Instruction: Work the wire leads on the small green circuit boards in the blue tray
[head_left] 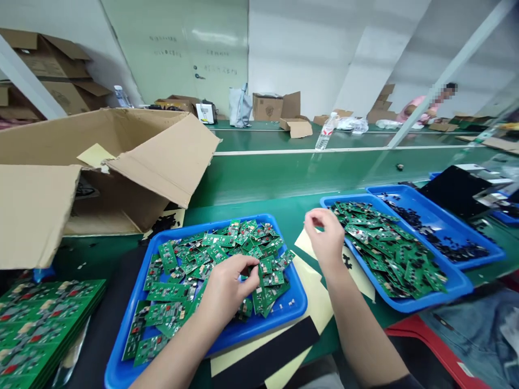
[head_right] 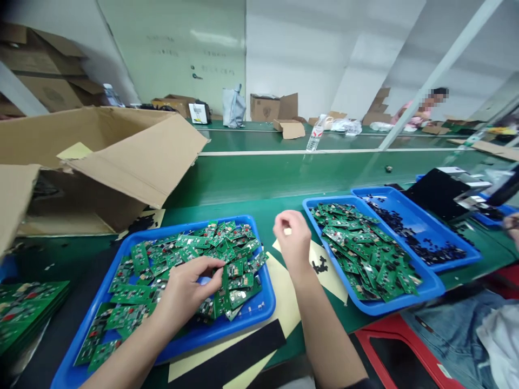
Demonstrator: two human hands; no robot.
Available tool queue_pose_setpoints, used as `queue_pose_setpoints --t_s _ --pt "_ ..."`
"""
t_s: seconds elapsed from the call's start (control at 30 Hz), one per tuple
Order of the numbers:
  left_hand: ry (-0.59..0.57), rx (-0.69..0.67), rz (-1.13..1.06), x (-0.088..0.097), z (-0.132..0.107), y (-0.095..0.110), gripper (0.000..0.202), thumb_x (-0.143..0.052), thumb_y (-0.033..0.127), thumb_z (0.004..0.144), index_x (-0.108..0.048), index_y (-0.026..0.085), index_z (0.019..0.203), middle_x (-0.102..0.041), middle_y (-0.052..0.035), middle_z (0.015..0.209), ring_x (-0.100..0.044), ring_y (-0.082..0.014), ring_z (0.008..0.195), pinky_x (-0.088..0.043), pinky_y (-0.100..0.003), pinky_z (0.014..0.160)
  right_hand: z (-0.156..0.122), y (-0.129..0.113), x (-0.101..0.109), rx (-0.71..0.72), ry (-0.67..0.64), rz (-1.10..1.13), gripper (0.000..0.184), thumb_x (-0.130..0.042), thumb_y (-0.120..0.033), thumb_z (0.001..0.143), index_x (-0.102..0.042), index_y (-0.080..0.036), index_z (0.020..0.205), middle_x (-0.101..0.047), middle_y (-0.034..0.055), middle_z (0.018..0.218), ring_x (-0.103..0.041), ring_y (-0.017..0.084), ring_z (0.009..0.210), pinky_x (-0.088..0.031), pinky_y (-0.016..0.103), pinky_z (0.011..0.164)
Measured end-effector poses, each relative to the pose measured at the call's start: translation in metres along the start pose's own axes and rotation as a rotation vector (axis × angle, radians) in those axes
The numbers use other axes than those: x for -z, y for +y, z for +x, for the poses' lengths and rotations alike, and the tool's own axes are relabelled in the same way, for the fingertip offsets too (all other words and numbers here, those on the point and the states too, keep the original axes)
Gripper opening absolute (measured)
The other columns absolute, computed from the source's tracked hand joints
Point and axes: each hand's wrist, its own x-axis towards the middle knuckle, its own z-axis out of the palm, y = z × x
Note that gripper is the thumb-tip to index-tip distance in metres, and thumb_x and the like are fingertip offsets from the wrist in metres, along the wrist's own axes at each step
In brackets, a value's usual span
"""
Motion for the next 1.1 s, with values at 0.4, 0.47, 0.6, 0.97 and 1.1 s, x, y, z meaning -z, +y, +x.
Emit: queue_pose_setpoints --t_s 0.4,0.47,0.6,0.97,1.1 --pt "0.001 0.031 -0.018 0.002 0.004 -0.015 0.030 -0.048 0.044 0.081 -0.069 0.023 0.079 -0.072 -0.0015 0.072 -0.065 -0.0166 0.057 -0.053 -0.023 0.055 -0.002 0.024 0.071 -0.531 -0.042 0.089 0.027 -0.068 -0.040 0.064 -0.068 -0.013 0.067 -0.060 0.0025 0.055 -0.054 0.011 0.042 -0.047 0.024 0.043" --pt "0.013 0.037 -0.018 0.004 0.004 -0.015 0.033 -0.048 0.048 0.081 -0.069 0.023 0.079 -0.072 -0.0011 0.072 -0.064 -0.0167 0.057 -0.053 -0.022 0.055 -0.022 0.027 0.091 -0.582 -0.024 0.051 0.026 -0.067 -0.039 0.063 -0.068 -0.013 0.067 -0.056 0.0002 0.049 -0.048 0.010 0.036 -0.041 0.022 0.036" --pt "-0.014 0.044 -0.020 0.004 0.007 -0.014 0.031 -0.052 0.051 0.076 -0.068 0.023 0.075 -0.072 0.0004 0.069 -0.063 -0.0160 0.055 -0.053 -0.022 0.058 -0.064 0.032 0.103 -0.607 0.008 0.022 0.032 -0.063 -0.043 0.067 -0.068 -0.013 0.073 -0.058 0.0014 0.053 -0.051 0.012 0.038 -0.044 0.024 0.038" --pt "-0.168 -0.020 -0.165 -0.031 0.050 0.030 0.023 -0.057 0.041 0.073 -0.065 0.020 0.077 -0.056 0.0040 0.049 -0.050 -0.0131 0.043 -0.042 -0.022 0.044 -0.101 0.039 0.076 -0.338 0.043 -0.066 0.023 -0.050 -0.032 0.081 -0.067 -0.017 0.079 -0.063 0.0053 0.066 -0.056 0.016 0.053 -0.046 0.028 0.051" --pt "-0.253 -0.090 -0.290 -0.078 0.089 0.063 0.024 -0.054 0.032 0.075 -0.064 0.017 0.090 -0.065 -0.0001 0.067 -0.055 -0.0129 0.052 -0.045 -0.024 0.051 -0.102 0.034 0.074 -0.254 0.036 -0.154 0.018 -0.049 -0.021 0.079 -0.067 -0.018 0.077 -0.062 0.0043 0.067 -0.054 0.016 0.055 -0.043 0.028 0.055"
